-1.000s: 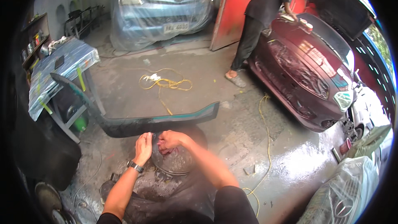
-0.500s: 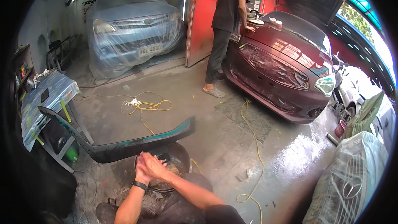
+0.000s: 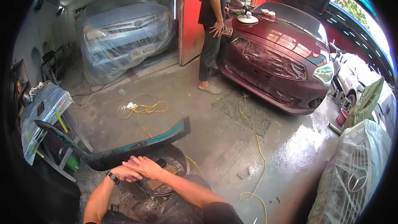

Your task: The person sits on the floor and wipes a long, black car trim piece with a pink cloth. They clean both sides of the trim, then stand up and place the piece on a metal rack with other parts.

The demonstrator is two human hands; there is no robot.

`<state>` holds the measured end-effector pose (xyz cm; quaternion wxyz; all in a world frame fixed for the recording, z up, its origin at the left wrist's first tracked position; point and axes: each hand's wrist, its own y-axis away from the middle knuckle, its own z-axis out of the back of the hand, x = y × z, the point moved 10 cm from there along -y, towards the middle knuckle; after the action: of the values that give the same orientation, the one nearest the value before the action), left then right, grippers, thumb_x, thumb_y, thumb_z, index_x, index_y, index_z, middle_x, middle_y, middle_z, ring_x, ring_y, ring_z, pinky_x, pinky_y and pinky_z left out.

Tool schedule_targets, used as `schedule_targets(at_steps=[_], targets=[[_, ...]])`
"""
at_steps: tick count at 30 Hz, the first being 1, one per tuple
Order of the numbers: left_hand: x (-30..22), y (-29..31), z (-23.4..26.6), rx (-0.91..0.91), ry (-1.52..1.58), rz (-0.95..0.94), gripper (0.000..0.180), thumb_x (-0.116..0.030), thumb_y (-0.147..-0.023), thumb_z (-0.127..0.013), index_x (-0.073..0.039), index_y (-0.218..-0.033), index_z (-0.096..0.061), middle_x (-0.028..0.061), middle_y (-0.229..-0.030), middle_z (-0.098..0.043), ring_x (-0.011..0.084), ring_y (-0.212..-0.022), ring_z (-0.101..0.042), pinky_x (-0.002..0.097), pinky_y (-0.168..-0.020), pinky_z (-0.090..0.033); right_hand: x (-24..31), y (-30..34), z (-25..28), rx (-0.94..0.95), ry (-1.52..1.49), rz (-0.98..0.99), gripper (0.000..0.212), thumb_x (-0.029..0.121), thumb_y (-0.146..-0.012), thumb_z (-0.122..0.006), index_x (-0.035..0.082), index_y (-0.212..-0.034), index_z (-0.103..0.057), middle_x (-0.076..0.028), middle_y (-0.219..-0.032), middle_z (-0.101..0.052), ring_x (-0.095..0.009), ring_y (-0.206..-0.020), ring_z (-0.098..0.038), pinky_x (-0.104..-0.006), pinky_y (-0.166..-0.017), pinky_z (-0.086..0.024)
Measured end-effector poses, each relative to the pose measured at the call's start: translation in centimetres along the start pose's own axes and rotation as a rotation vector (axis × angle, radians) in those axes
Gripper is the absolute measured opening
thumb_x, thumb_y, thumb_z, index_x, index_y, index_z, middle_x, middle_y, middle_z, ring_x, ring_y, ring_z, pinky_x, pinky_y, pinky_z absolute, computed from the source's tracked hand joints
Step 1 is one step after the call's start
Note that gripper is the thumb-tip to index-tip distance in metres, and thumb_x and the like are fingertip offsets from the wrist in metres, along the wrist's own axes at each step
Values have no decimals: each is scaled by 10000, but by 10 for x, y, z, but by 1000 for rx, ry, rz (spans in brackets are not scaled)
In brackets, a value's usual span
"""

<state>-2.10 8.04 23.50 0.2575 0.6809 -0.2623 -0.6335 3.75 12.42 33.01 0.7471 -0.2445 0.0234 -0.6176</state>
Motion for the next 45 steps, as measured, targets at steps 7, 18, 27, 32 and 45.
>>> schedule_targets(at_steps=[7,18,27,32,45], targets=[[-51,-18,-3,-418,-900,-50,320,-296,-737,-761,2,-830,-693,184,-754,-690,310,-683,-668,372,-586,-499,-54,13,-42,-56,150,-303,234,147,-817,-614,10,-1002,-568,-190,-818,-628,-303,-705,-684,-407,-539,-558],[-58,-18,-6,-703,-1384,-547,137,-188,-789,-629,-52,-794,-646,188,-796,-674,393,-756,-676,484,-655,-546,-87,34,-110,74,-668,-755,226,129,-736,-637,-83,-780,-703,-283,-788,-685,-405,-853,-705,-424,-692,-563],[-89,51,-14,-852,-1337,-818,237,-77,-672,-757,-84,-866,-620,103,-788,-600,337,-747,-618,446,-665,-501,-80,22,-55,-104,-615,-725,636,181,-722,-763,-74,-1247,-509,-251,-962,-675,-401,-908,-675,-426,-733,-545],[-50,45,61,-576,-188,-464,105,-65,-836,-703,-28,-905,-634,16,-697,-597,132,-558,-558,302,-490,-446,-23,-9,8,-198,-292,-292,729,111,-851,-648,97,-1496,-309,-248,-1337,-473,-431,-1104,-593,-485,-888,-529],[-39,27,5,-270,-747,-455,285,-220,-752,-763,-24,-686,-566,177,-666,-648,227,-508,-603,366,-494,-481,17,-12,7,-368,126,-59,139,135,-759,-601,37,-846,-552,-191,-960,-596,-378,-974,-631,-459,-812,-522]])
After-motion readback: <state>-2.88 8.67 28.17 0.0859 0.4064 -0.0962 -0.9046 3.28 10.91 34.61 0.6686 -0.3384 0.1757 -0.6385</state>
